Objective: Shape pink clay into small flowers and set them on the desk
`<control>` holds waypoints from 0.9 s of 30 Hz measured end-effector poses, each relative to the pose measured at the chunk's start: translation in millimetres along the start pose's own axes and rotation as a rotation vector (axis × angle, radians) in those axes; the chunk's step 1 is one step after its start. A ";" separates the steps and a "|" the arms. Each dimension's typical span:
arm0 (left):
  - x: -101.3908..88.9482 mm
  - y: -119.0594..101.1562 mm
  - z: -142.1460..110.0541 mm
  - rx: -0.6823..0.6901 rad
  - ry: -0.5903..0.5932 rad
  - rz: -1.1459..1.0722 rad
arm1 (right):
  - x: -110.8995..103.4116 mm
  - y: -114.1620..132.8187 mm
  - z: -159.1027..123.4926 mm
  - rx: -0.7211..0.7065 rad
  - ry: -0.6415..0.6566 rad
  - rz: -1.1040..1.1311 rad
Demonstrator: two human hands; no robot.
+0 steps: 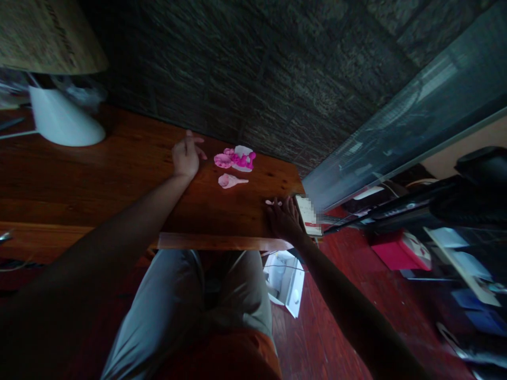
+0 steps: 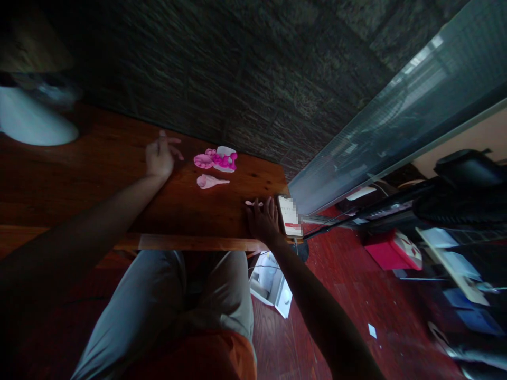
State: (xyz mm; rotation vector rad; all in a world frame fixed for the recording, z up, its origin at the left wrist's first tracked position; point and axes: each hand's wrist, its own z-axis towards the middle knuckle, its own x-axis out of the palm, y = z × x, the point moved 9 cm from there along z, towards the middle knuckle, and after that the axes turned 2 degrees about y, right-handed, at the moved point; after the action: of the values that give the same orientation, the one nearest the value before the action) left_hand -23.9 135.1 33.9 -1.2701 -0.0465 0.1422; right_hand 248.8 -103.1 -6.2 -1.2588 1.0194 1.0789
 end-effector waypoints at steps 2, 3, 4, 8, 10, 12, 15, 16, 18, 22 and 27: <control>-0.2 -0.7 -0.5 0.006 -0.001 -0.008 | -3.2 -0.3 -2.7 0.021 -0.018 0.009; -0.3 -1.2 -0.8 0.007 0.000 -0.013 | -6.1 1.1 -6.1 0.024 -0.038 0.022; -0.4 -1.7 -1.0 0.005 0.002 -0.018 | -9.5 3.3 -10.6 0.021 -0.059 0.036; 0.2 -3.8 -1.1 -0.017 0.010 -0.022 | -18.8 8.5 -28.1 0.007 -0.097 0.067; 0.9 -4.4 -1.1 -0.026 0.012 -0.017 | -17.7 10.2 -32.3 -0.035 -0.074 0.071; 2.5 -4.6 -1.1 -0.026 0.020 -0.018 | -14.3 7.3 -33.2 -0.051 -0.058 0.080; 6.1 -3.3 -0.4 -0.018 0.034 -0.026 | -8.0 -2.5 -28.9 -0.039 -0.071 0.095; 7.4 -2.6 0.0 -0.016 0.039 -0.023 | -6.3 -6.3 -25.8 -0.028 -0.084 0.094; 10.1 -1.1 0.4 -0.020 0.053 -0.008 | -2.3 -13.2 -17.1 -0.007 -0.100 0.079; 11.2 0.6 -1.2 -0.034 0.069 0.026 | 7.7 -19.2 -0.8 -0.016 -0.068 0.078; 9.0 -1.7 -1.8 0.005 0.077 0.030 | -6.9 -32.0 -13.3 -0.004 -0.185 0.285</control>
State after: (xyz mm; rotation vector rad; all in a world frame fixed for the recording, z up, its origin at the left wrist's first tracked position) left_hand -14.7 134.0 34.6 -1.2709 0.0389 0.1186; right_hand 278.7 -117.1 6.4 -1.0138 1.0755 1.3891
